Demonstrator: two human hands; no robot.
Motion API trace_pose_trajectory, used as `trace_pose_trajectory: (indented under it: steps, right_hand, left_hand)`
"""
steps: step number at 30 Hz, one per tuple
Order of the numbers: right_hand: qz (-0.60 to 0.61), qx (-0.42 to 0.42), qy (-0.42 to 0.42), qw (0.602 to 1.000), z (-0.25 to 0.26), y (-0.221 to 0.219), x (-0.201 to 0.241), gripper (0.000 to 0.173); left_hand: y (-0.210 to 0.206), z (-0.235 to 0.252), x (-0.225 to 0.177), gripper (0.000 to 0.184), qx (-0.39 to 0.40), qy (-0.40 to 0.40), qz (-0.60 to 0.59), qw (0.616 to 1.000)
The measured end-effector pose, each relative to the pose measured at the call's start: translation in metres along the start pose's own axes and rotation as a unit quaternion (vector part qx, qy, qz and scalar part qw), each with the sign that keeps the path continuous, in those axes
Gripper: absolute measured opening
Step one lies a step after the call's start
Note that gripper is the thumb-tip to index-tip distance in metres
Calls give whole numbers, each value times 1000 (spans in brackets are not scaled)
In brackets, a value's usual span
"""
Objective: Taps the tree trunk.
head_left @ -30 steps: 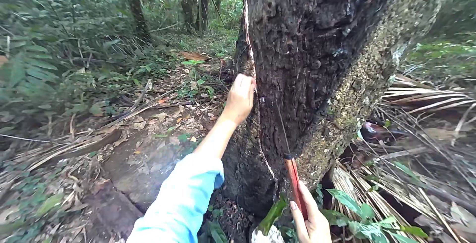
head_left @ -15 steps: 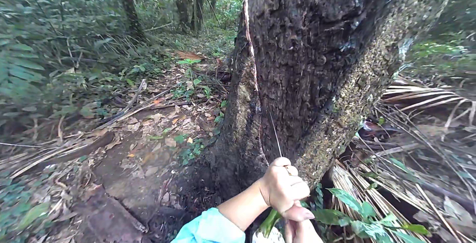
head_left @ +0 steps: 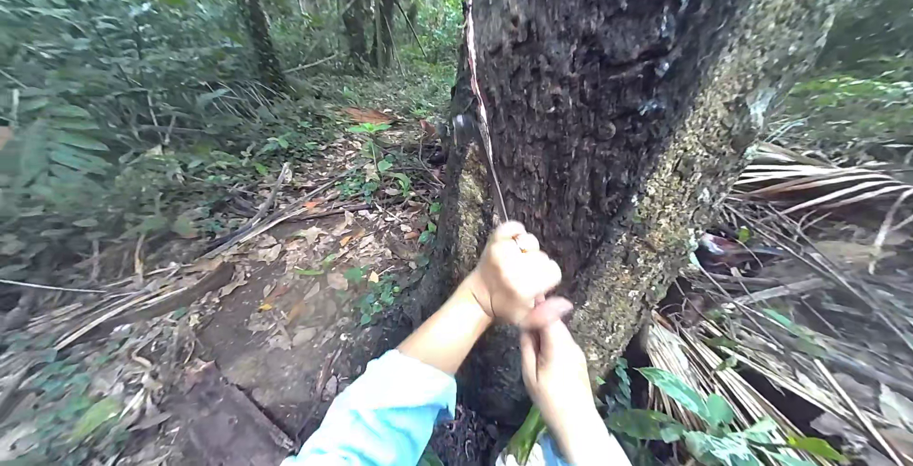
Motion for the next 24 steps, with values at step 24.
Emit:
trace_pose_trajectory:
  steps: [24]
  right_hand:
    - [-60, 93, -91, 990, -98, -9, -53, 17]
  left_hand:
    - [-71, -78, -57, 54, 30, 14, -14, 999]
Point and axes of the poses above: each hand's wrist, its own z-axis towards the middle knuckle, its own y-axis out of the back of the hand, x = y × z, the point moved 5 cm from there along z, towards the middle knuckle, and after that the axes turned 7 degrees about -z, right-handed, at the moved point
